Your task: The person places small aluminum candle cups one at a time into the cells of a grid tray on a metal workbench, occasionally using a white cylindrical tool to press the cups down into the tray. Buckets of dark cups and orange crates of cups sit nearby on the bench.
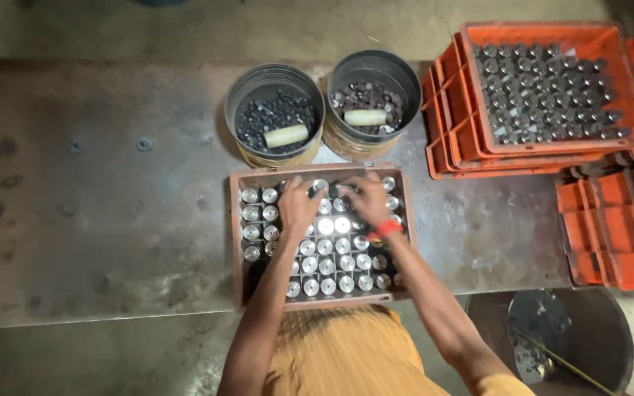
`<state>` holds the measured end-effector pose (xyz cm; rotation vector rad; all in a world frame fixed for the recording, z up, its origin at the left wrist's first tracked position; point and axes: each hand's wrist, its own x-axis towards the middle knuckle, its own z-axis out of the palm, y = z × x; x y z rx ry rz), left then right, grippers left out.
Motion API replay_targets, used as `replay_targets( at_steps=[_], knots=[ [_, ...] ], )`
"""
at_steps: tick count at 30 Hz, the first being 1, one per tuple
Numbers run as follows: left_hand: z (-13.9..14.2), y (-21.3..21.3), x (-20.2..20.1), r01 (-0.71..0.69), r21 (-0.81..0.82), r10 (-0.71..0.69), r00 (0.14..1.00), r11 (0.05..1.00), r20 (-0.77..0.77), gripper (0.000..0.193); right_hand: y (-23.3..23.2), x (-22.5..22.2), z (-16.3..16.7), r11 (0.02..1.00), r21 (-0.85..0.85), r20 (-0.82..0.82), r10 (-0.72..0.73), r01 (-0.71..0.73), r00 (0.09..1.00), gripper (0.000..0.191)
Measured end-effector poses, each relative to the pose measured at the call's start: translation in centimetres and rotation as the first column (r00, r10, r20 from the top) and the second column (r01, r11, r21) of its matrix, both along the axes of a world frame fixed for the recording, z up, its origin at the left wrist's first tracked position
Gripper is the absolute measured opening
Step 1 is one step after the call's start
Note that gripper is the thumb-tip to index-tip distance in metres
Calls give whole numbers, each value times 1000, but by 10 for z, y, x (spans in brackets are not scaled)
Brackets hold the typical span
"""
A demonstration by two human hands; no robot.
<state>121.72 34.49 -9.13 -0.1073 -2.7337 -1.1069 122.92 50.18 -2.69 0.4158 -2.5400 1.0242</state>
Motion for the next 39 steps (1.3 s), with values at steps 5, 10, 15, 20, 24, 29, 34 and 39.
replay_targets(
  at_steps=[5, 10, 15, 20, 24, 29, 34, 39],
  knots=[
    [-12, -12, 6, -151, 635, 135, 988, 758, 74, 45, 22, 10, -7, 596, -767, 279, -23, 237, 960, 34],
    [-26, -5, 18, -300, 585, 12, 896, 754, 444, 64, -6, 34, -45, 615, -692, 484, 10, 377, 875, 40],
    [-36, 3, 29, 9, 82, -4, 998, 997, -63, 51, -3, 31, -51, 984, 18, 135, -179, 178, 975, 44],
    [-36, 13, 37, 103, 216, -35, 955, 971, -295, 27, 6, 33, -45, 985, -65, -9, -164, 163, 986, 28],
    [-26, 30, 33, 91, 229, -24, 960, 969, -280, 24, 17, 34, -38, 948, -128, 68, -285, 291, 956, 21],
    [-5, 64, 18, 15, 13, -14, 999, 1000, -48, 20, 39, 16, -23, 963, -104, 97, -239, 248, 966, 20],
    [10, 97, 8, -27, -239, 36, 999, 971, 33, 41, 51, 3, -10, 922, 343, 34, -202, 178, 979, 24],
    [16, 96, 4, 79, -206, -72, 997, 975, 39, 30, 56, 6, -12, 893, 407, 63, -236, 191, 970, 28]
  ],
)
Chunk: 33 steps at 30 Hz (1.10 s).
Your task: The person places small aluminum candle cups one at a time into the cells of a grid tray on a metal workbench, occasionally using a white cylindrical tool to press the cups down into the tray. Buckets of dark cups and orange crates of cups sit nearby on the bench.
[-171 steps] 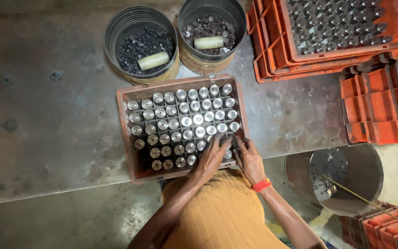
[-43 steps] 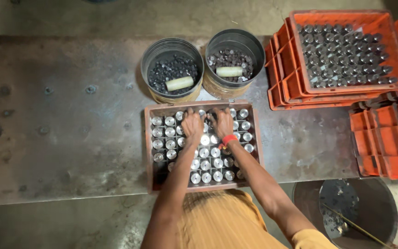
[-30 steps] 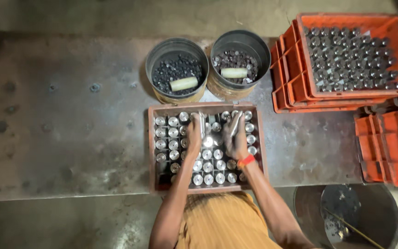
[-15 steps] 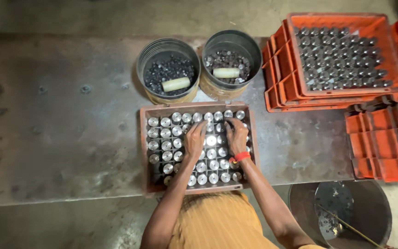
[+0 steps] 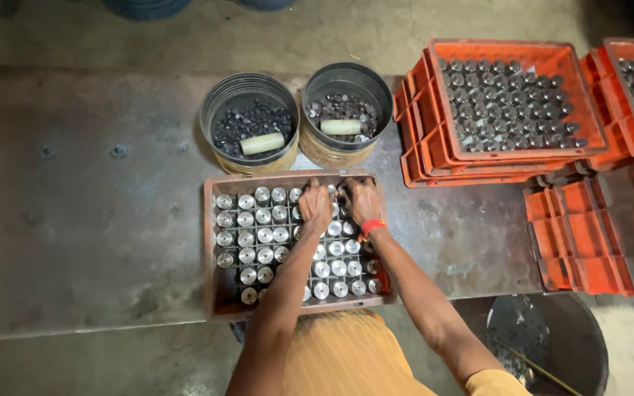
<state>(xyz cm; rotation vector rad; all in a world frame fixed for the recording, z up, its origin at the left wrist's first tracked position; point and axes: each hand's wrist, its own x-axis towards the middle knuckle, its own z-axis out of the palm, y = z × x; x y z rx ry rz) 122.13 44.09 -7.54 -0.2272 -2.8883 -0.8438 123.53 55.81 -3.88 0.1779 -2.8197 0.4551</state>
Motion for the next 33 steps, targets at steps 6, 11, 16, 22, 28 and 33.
replay_targets(
  at_steps=[6, 11, 16, 22, 28, 33],
  knots=[
    [1, -22, -6, -37, 420, 90, 990, 907, -107, 40, 49, 4, 8, 897, -433, -86, 63, -94, 994, 28],
    [-6, -12, -2, -548, 743, -28, 797, 384, 603, 55, 51, 13, 1, -172, -985, 15, 60, 25, 998, 41],
    [-23, 0, 13, -64, 240, 61, 998, 969, 17, 60, 28, 25, -28, 797, -602, -133, -44, -46, 990, 25],
    [-42, 2, 31, 149, 233, -65, 940, 961, -334, 40, 38, 33, -46, 930, -362, -45, 54, -66, 998, 30],
    [-39, 10, 30, -22, -39, 20, 999, 999, -48, 31, 36, 39, -46, 972, -224, -64, 51, -64, 997, 22],
    [-31, 19, 26, -65, -168, 69, 997, 984, 17, 41, 23, 33, -40, 992, -129, -6, -8, 7, 1000, 30]
  ],
)
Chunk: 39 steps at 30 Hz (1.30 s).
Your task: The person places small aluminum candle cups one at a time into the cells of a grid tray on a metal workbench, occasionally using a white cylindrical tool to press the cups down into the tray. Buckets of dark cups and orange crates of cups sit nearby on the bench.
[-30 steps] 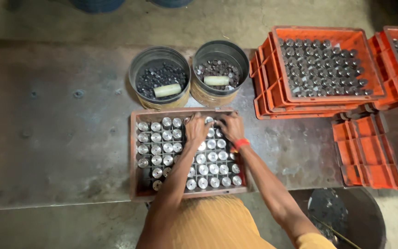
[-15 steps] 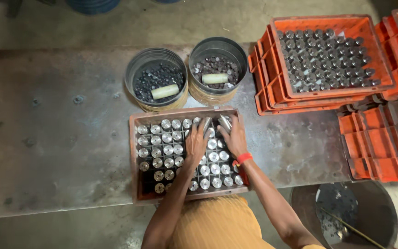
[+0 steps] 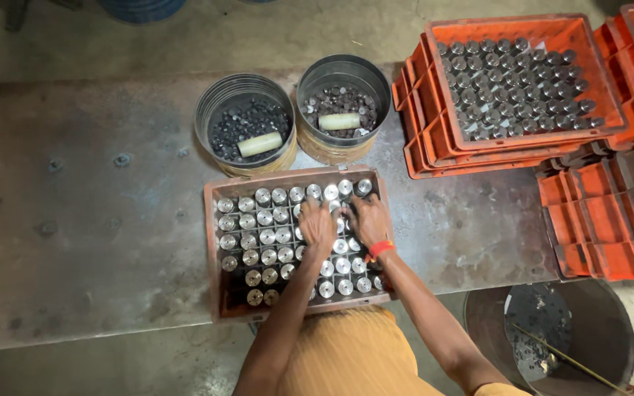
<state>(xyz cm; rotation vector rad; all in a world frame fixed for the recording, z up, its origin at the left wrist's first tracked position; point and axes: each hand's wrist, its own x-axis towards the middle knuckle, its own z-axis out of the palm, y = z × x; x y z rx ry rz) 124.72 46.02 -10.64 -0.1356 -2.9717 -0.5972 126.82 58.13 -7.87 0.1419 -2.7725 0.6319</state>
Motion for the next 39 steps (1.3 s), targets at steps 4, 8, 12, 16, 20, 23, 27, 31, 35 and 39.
replay_targets(
  at_steps=[4, 8, 12, 16, 20, 23, 27, 31, 35, 39],
  knots=[
    [1, -14, 0, 209, 38, -204, 973, 977, -107, 37, 11, 2, 5, 984, -177, 114, 7, 13, 993, 30],
    [2, -36, -4, 117, 533, -75, 992, 838, -100, 38, 49, 6, 8, 838, -545, -64, -10, -27, 998, 32],
    [0, -39, -1, -196, 769, 27, 974, 608, 226, 45, 46, 20, 1, 259, -962, 71, -71, 87, 995, 36],
    [-9, -29, 13, -506, 718, -124, 771, 477, 625, 68, 10, 34, -13, -101, -985, 124, 167, 142, 978, 37],
    [-24, -24, 28, 134, 355, -129, 991, 925, -39, 54, 9, 37, -20, 961, -275, -15, 18, -21, 1000, 40],
    [-34, -26, 37, 311, 371, -170, 916, 875, -364, 35, 18, 40, -24, 993, -117, -6, 19, -19, 1000, 38],
    [-40, -29, 45, 281, 519, -116, 938, 807, -326, 22, 18, 48, -28, 984, -170, -100, 42, -59, 994, 32],
    [-39, -23, 47, 108, 238, -61, 979, 965, -194, 24, 14, 52, -23, 991, -128, 22, 42, -39, 999, 21],
    [-34, -13, 45, 72, 77, -53, 973, 994, -226, 45, 11, 46, -18, 997, -15, 122, 71, -69, 990, 23],
    [-32, -15, 41, 172, 101, -168, 985, 980, -46, 39, 12, 43, -20, 993, -100, 144, 72, -58, 987, 25]
  ],
)
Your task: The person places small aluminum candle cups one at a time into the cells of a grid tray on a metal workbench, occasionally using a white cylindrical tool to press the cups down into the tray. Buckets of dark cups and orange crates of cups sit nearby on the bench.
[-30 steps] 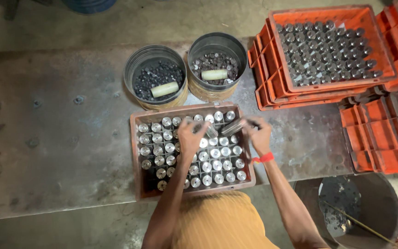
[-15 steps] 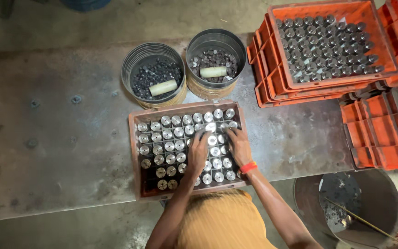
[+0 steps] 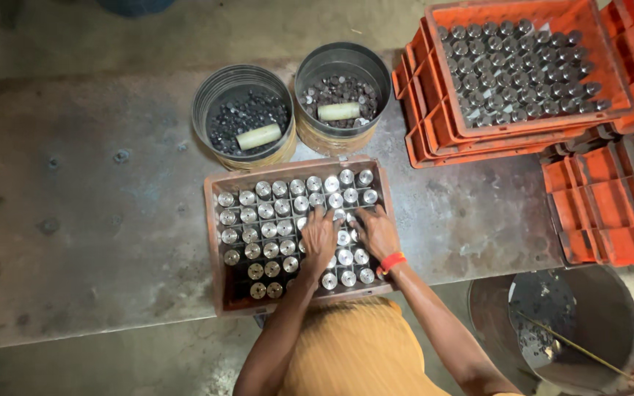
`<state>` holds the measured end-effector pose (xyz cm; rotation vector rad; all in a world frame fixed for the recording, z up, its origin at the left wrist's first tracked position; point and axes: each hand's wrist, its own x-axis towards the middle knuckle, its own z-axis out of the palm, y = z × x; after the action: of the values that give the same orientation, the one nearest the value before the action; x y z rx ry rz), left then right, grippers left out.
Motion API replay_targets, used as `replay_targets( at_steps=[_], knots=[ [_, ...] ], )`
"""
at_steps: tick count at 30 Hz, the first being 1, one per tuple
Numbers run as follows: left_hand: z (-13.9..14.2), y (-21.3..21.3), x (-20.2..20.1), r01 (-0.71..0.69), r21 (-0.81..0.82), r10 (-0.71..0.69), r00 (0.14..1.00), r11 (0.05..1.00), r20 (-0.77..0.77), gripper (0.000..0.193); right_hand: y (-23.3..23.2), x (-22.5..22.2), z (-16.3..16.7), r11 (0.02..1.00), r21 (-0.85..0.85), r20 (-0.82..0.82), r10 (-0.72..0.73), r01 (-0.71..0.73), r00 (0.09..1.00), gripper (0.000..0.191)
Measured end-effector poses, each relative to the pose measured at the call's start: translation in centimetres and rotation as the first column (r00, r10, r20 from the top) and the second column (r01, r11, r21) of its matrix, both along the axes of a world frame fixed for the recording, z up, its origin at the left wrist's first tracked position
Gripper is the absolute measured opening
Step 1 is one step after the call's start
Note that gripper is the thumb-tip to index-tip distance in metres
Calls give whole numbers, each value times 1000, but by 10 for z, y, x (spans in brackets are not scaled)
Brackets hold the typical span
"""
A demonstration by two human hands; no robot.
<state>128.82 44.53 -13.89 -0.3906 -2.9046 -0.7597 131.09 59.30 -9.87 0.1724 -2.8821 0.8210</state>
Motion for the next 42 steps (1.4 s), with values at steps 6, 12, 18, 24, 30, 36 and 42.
replay_targets(
  at_steps=[6, 12, 18, 24, 30, 36, 42],
  knots=[
    [-3, -21, -5, 71, 458, 20, 981, 886, -192, 31, 43, 11, 5, 925, -372, -109, -129, 80, 986, 26],
    [-10, -19, 7, -467, 851, -316, 791, 242, 524, 54, 30, 25, -8, 182, -941, 266, -118, 284, 957, 54],
    [-21, -14, 28, 30, 481, -59, 997, 876, 45, 51, 8, 38, -30, 960, -211, 44, -180, 186, 983, 47],
    [-30, -18, 42, 190, 426, -100, 969, 885, -226, 37, 13, 39, -27, 984, -170, -194, -90, 56, 977, 31],
    [-34, -8, 48, 31, 81, -20, 991, 996, -135, 39, 7, 44, -28, 998, -47, -52, -35, 33, 998, 25],
    [-31, -5, 38, 52, 46, -56, 993, 998, 100, 45, 6, 37, -30, 998, 23, 53, -56, 55, 997, 29],
    [-25, -28, 24, 111, 543, -105, 994, 833, -42, 32, 58, 42, -9, 893, -446, -39, -88, 62, 995, 31]
  ],
)
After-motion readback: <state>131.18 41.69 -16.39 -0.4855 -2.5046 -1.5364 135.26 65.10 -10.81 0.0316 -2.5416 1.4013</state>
